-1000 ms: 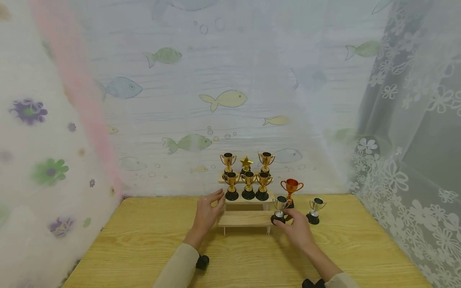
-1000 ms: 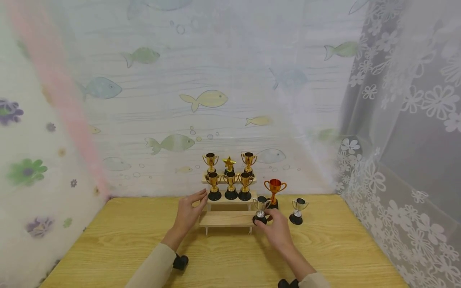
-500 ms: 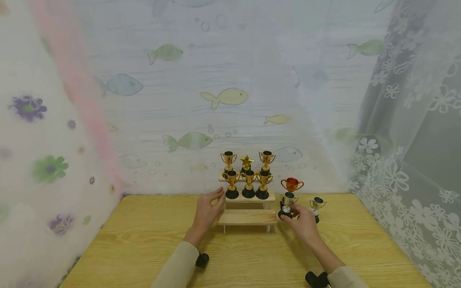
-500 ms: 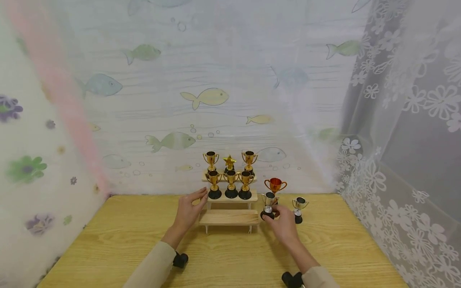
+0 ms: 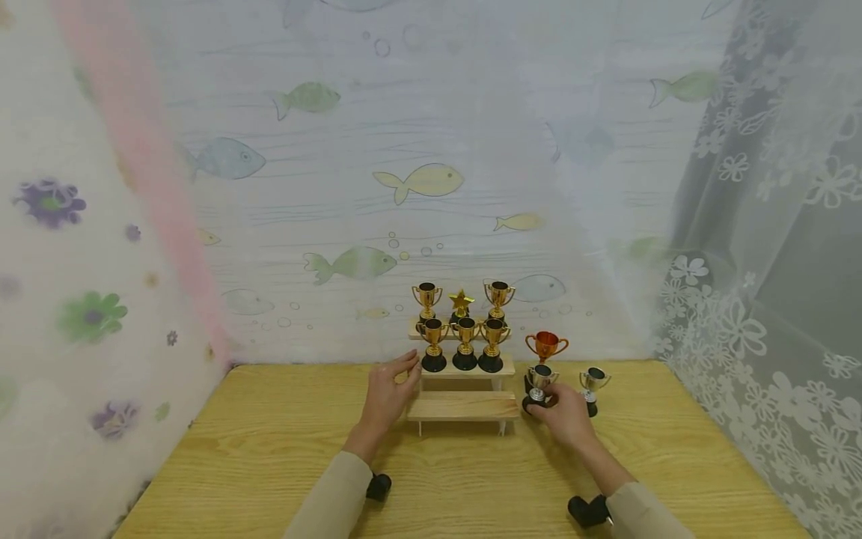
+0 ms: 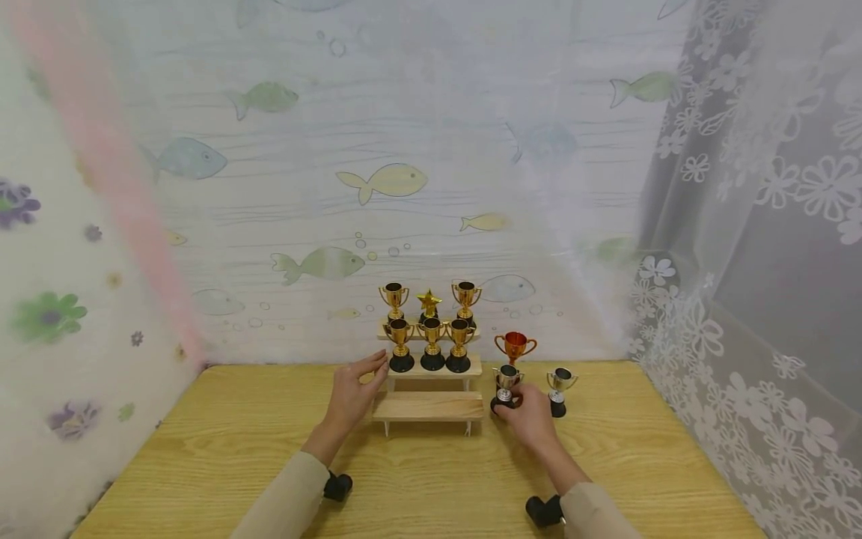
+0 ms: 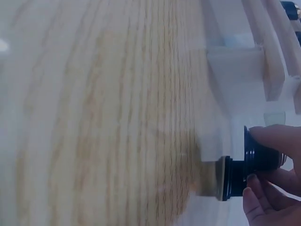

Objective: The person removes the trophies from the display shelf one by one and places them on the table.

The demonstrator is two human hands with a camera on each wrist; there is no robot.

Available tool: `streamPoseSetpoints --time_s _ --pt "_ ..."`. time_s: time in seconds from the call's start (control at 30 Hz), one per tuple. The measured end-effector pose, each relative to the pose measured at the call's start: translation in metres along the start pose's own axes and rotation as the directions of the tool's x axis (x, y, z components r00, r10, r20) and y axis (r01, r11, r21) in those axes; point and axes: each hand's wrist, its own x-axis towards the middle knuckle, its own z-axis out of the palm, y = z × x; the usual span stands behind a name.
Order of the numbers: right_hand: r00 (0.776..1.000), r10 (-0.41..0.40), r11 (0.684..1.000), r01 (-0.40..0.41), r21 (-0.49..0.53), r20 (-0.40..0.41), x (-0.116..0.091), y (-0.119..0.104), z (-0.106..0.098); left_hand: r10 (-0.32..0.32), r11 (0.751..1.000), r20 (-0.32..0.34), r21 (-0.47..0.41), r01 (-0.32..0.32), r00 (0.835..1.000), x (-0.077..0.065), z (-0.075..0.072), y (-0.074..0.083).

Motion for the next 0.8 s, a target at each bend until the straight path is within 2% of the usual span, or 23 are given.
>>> streamPoseSetpoints --time_s 0.5,0.8 --pt "0.999 0.041 0.999 -0.041 0.003 0.025 0.012 0.01 0.004 0.01 1.0 -0.009 -0.004 -0.01 1.0 -0.002 0.0 0.001" --pt "1.0 0.02 1.0 -0.02 -0.013 0.011 0.016 0.015 0.008 -0.001 1.0 -0.005 0.005 0.001 1.0 -0.002 -0.001 0.002"
